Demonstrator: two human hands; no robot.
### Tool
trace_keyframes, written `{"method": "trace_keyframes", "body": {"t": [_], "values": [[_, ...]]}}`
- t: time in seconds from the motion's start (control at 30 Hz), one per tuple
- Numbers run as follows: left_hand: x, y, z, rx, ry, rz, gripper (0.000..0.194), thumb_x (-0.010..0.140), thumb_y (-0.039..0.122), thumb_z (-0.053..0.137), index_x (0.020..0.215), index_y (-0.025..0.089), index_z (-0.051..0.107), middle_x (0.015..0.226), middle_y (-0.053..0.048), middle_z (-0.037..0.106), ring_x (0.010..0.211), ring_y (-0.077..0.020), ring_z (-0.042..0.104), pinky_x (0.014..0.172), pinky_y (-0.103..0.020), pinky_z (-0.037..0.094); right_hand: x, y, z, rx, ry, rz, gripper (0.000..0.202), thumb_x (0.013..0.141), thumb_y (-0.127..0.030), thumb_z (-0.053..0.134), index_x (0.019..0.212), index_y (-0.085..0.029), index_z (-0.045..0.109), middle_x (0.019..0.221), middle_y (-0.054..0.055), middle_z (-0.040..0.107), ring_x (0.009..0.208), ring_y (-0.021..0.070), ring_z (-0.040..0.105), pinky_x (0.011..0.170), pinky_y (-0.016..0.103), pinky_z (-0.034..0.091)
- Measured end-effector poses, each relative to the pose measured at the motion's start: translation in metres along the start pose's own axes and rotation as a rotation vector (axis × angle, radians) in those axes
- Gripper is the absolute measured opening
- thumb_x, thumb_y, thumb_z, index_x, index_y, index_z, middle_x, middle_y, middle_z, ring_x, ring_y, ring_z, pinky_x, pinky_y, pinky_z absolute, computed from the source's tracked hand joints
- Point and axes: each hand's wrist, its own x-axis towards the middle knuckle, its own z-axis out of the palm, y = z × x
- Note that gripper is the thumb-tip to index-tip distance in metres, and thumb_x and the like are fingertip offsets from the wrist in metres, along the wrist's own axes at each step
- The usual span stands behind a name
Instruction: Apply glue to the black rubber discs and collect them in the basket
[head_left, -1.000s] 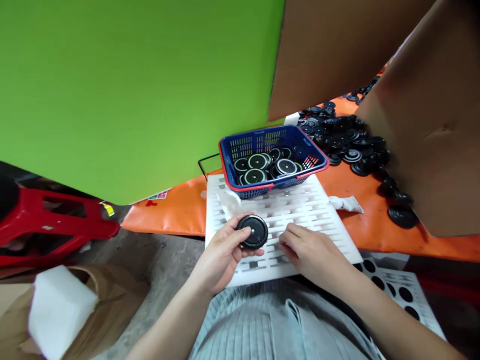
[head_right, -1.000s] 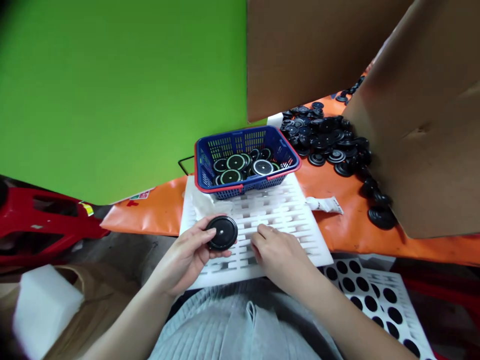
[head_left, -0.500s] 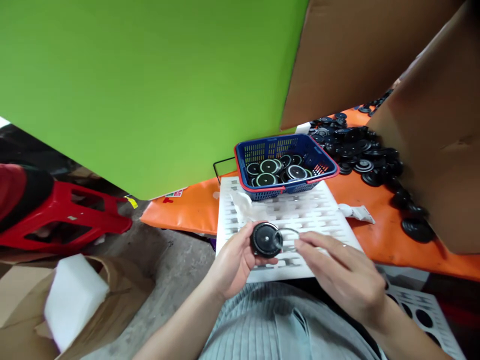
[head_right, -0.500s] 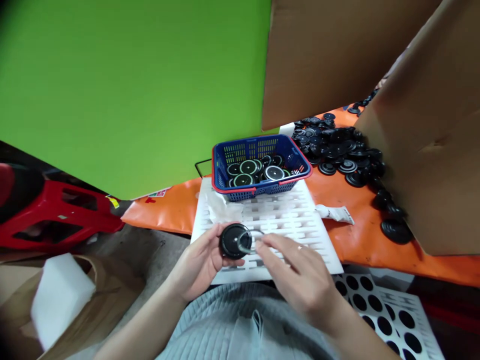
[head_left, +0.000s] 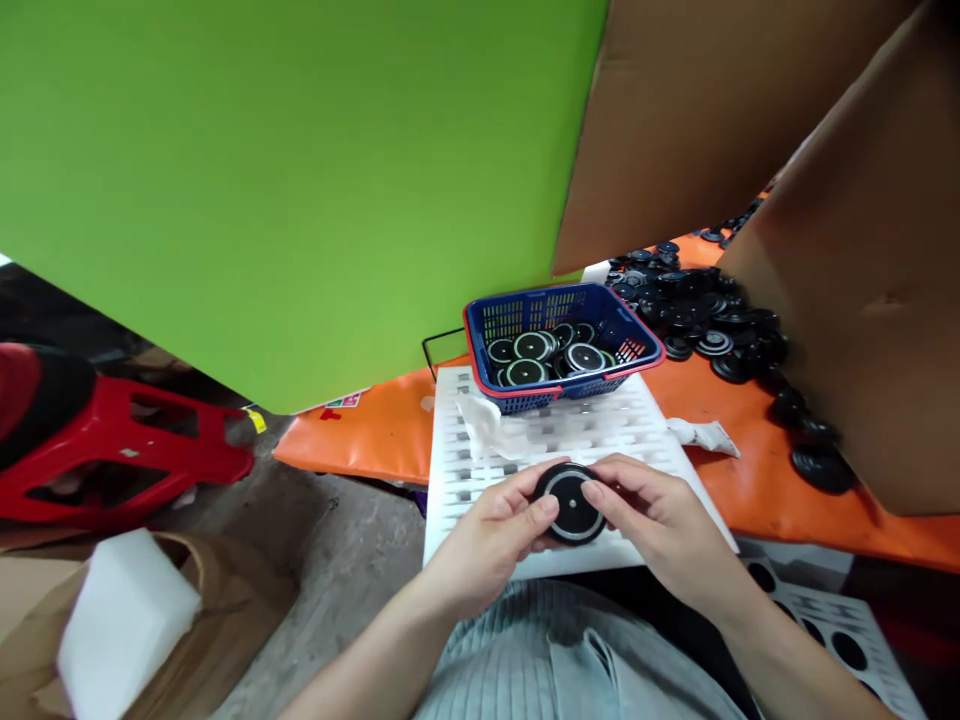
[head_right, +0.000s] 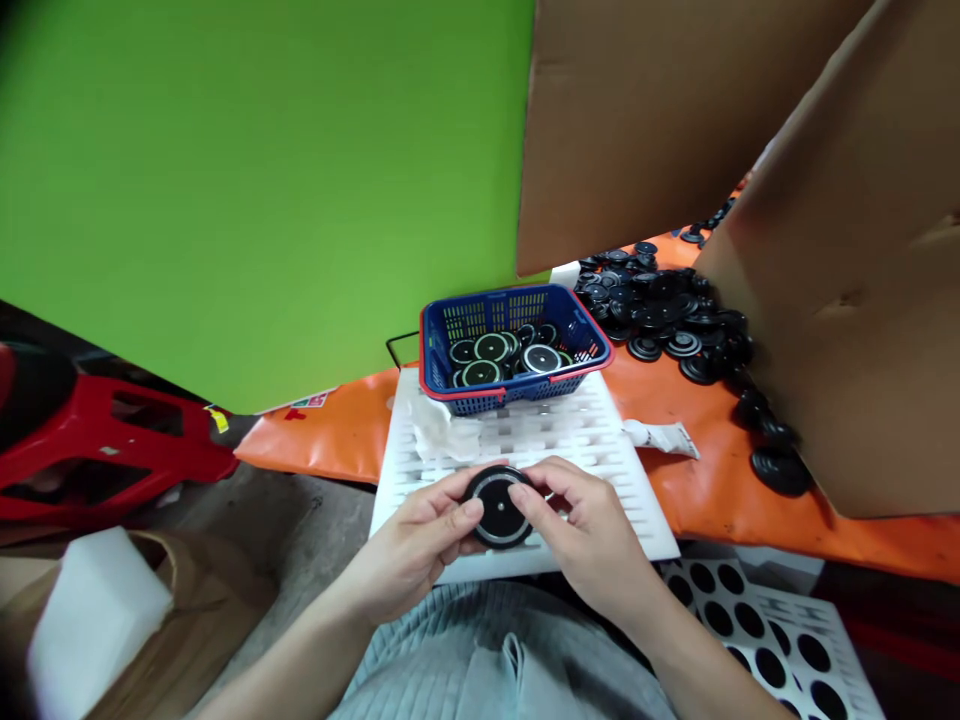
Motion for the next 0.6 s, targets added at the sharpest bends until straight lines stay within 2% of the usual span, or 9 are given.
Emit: {"method": "trace_keyframes", "body": {"t": [0.07, 0.13, 0.3, 0.4, 0.5, 0.6], "values": [[0.000, 0.002, 0.000, 0.096, 0.008, 0.026, 0.039, 0.088, 0.031, 0.067, 0.126, 0.021, 0.067, 0.111, -0.009, 0.071, 0.094, -0.0178, 0.064, 0.078, -0.024, 0.050, 0.007, -0.001, 0.000, 0.177, -0.070, 0.111, 0.024, 0.089, -0.041, 0.063, 0.091, -0.019, 0.071, 0.080, 0.002, 0.068, 0.072, 0.0130, 0.063, 0.063, 0.023, 0.051], [0.000, 0.005, -0.002, 0.166, 0.004, 0.051, 0.039, 0.089, 0.032, 0.066, 0.126, 0.020, 0.068, 0.109, -0.009, 0.072, 0.091, -0.0178, 0.064, 0.075, -0.024, 0.049, 0.013, -0.003, 0.000, 0.254, -0.098, 0.140, 0.026, 0.086, -0.042, 0.067, 0.082, -0.017, 0.070, 0.072, 0.000, 0.065, 0.064, 0.0106, 0.058, 0.058, 0.021, 0.047], [-0.004, 0.015, -0.007, 0.283, 0.020, 0.059, 0.042, 0.090, 0.035, 0.063, 0.130, 0.021, 0.063, 0.114, -0.009, 0.070, 0.100, -0.0221, 0.063, 0.082, -0.030, 0.050, 0.028, -0.021, -0.003, 0.120, -0.256, 0.102, 0.021, 0.088, -0.037, 0.063, 0.094, -0.019, 0.072, 0.090, 0.002, 0.071, 0.082, 0.0145, 0.063, 0.071, 0.024, 0.049], [-0.006, 0.019, -0.003, 0.400, 0.104, 0.134, 0.037, 0.089, 0.037, 0.063, 0.122, 0.019, 0.065, 0.110, -0.009, 0.070, 0.100, -0.0220, 0.063, 0.085, -0.031, 0.050, 0.037, -0.032, -0.002, 0.112, -0.239, 0.063, 0.021, 0.089, -0.037, 0.062, 0.089, -0.019, 0.072, 0.082, 0.001, 0.070, 0.073, 0.0122, 0.060, 0.065, 0.022, 0.049], [-0.005, 0.019, -0.002, 0.490, 0.171, 0.171, 0.029, 0.088, 0.042, 0.063, 0.098, 0.015, 0.066, 0.090, -0.008, 0.072, 0.080, -0.0190, 0.066, 0.072, -0.028, 0.052, 0.043, -0.032, 0.002, 0.204, -0.159, 0.135, 0.027, 0.086, -0.043, 0.064, 0.094, -0.018, 0.071, 0.080, 0.001, 0.067, 0.064, 0.0105, 0.057, 0.055, 0.020, 0.048], [-0.006, 0.015, -0.005, 0.523, 0.136, 0.023, 0.037, 0.088, 0.051, 0.058, 0.079, 0.015, 0.059, 0.065, -0.006, 0.068, 0.054, -0.0149, 0.061, 0.054, -0.025, 0.048, 0.042, -0.027, 0.008, 0.211, -0.182, 0.155, 0.032, 0.087, -0.047, 0.063, 0.097, -0.018, 0.070, 0.082, 0.002, 0.067, 0.062, 0.0100, 0.055, 0.051, 0.020, 0.047]]}}
